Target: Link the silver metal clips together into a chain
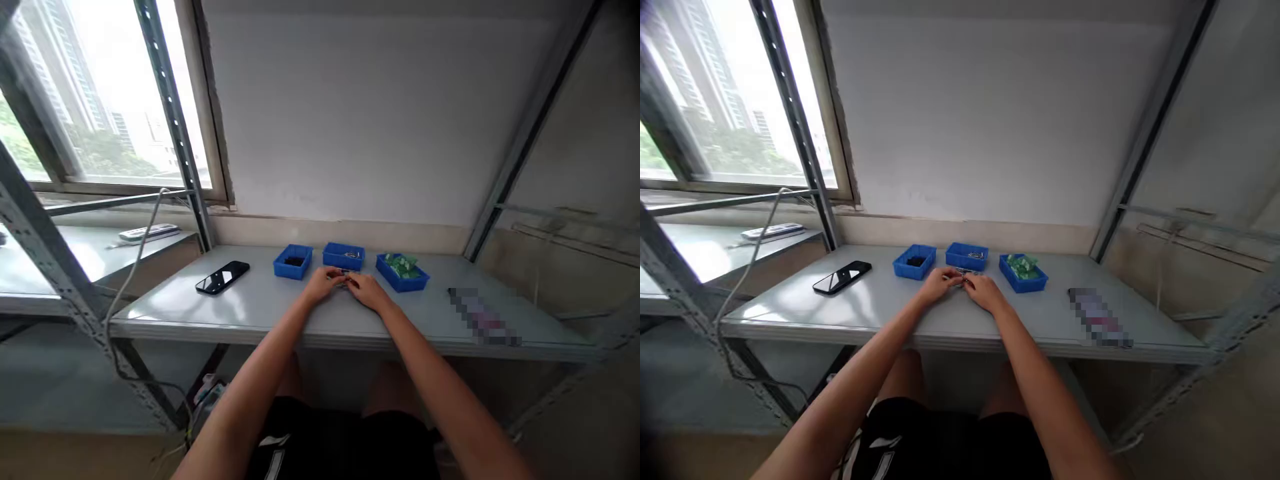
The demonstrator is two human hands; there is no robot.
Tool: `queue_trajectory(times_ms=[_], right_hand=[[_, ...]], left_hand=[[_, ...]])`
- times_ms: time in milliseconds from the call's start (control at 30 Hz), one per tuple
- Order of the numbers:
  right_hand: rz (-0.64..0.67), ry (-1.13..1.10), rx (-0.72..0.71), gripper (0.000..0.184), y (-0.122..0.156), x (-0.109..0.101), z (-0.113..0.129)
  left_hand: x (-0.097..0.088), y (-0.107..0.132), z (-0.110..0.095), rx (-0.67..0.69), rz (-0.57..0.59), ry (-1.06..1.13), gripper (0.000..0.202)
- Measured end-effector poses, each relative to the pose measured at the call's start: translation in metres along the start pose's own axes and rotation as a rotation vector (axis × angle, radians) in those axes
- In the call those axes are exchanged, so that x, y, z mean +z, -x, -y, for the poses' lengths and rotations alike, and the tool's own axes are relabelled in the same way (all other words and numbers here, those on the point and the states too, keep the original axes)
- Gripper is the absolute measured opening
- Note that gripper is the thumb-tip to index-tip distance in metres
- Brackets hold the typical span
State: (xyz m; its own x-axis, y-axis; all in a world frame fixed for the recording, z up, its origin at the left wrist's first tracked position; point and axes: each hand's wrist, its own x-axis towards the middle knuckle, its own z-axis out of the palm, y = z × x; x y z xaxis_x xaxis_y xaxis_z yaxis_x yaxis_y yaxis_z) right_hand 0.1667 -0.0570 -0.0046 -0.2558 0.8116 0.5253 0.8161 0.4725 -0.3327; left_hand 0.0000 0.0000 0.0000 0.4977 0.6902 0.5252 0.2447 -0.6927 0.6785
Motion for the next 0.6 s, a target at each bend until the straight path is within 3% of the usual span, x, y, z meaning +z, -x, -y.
queue_trajectory(times_ms=[233, 600], right_hand=[[-0.068, -0.009, 0.089, 0.022, -0.002, 0.003, -0.011], [-0.085, -0.053, 0.095, 0.026, -0.001, 0.000, -0.008]], left_hand=[[-0.001, -0.003, 0.009, -0.067, -0.136, -0.031, 0.020], [-0.001, 0.000, 0.006, -0.073, -0.050, -0.067, 0.018]])
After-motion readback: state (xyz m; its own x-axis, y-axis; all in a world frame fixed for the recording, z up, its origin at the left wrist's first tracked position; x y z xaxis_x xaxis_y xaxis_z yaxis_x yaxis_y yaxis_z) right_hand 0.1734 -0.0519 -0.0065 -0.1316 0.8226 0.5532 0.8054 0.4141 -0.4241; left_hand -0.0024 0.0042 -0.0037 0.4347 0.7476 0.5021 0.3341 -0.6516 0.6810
